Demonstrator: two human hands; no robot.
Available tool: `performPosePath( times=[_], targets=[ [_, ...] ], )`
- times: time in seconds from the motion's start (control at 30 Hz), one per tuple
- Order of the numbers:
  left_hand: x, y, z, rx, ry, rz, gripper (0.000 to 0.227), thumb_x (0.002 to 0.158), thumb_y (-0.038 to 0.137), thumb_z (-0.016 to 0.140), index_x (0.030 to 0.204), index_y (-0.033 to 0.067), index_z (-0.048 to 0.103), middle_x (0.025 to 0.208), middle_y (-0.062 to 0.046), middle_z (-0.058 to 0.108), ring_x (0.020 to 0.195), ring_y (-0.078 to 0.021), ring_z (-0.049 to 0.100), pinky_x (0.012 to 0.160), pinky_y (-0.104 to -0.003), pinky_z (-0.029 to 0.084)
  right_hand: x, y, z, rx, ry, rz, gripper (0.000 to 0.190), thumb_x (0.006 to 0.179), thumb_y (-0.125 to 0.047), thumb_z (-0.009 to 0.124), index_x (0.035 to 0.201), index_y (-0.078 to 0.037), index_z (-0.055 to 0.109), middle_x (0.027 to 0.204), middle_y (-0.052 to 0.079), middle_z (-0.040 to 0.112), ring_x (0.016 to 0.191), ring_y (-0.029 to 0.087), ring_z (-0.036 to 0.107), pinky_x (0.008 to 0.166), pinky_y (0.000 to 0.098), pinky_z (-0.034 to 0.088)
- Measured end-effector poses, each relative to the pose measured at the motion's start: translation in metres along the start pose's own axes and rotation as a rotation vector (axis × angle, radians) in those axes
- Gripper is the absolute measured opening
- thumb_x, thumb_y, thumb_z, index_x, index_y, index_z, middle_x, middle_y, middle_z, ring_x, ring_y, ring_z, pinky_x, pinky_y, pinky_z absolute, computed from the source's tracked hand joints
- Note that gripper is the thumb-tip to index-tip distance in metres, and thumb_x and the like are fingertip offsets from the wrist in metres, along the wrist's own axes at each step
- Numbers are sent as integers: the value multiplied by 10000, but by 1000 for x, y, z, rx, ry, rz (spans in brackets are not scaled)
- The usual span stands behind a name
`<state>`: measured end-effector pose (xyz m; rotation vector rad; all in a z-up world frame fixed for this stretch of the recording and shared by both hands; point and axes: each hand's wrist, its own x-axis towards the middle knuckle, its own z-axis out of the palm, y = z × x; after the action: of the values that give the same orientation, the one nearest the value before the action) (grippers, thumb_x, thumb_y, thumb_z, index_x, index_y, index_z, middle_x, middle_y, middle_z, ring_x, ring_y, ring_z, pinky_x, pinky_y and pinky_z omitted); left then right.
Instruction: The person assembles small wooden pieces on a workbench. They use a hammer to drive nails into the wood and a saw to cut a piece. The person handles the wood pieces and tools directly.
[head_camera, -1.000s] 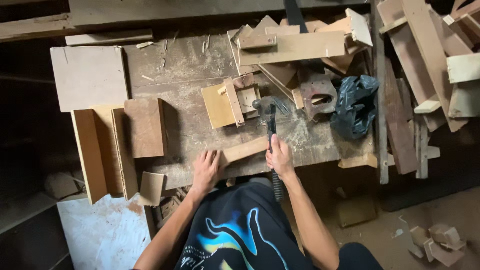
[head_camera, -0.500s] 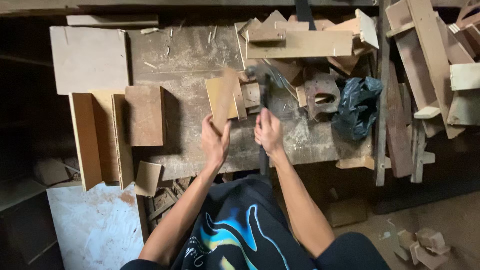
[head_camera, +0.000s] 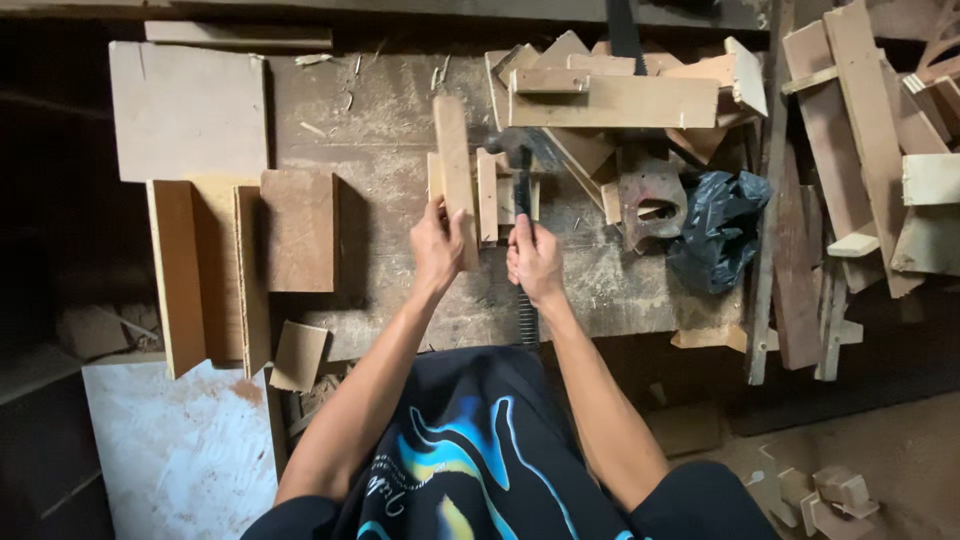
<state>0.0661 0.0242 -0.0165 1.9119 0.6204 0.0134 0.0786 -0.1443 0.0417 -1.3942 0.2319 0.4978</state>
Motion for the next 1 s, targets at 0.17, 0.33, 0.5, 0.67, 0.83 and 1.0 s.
performPosePath(
  times=[0.17,0.33,0.5,0.67,0.83,1.0],
  targets=[
    [9,12,-6,258,203,447,294,835,248,818,1018,55,691,1024,-249,628,818,-337,670,708,-407,563,4,1,-17,2,24,56,417,1072,-425,497,858,-66,509,552,-32,434,403,69,413,363,257,344],
    [12,5,-15,151,-14,258,490,799,233,850,1232,68,689,834,-120,626,725,-294,646,688,-422,549,8,10,-24,-117,-13,62,437,1060,-421,526,813,-60,531,545,-23,473,402,78,442,349,272,358],
    [7,-3,-7,271,-99,282,790,752,313,904,1427,58,582,919,-157,637,809,-336,641,758,-445,553,-2,22,-33,-197,8,63,431,1051,-403,570,777,-69,565,554,-7,523,420,94,488,370,285,386],
    [5,-3,11,465,-41,294,1097,614,417,979,1477,23,428,1178,-270,547,988,-442,611,818,-487,543,-4,17,-47,-436,-4,-123,456,1055,-388,567,747,-52,592,532,19,545,422,110,542,397,299,405],
    [7,9,-2,471,-245,324,1368,496,511,993,1487,-112,286,1153,-328,501,1025,-469,579,870,-498,530,-14,8,-60,-273,-32,87,455,1044,-390,564,748,-45,557,535,15,530,404,116,511,372,309,387],
    [-15,20,5,654,-243,417,1488,418,449,990,1425,-234,135,1240,-416,442,1084,-522,515,865,-506,521,-25,9,-67,-345,-46,15,459,1050,-400,534,740,-63,552,524,14,529,394,111,521,374,299,390]
  ],
)
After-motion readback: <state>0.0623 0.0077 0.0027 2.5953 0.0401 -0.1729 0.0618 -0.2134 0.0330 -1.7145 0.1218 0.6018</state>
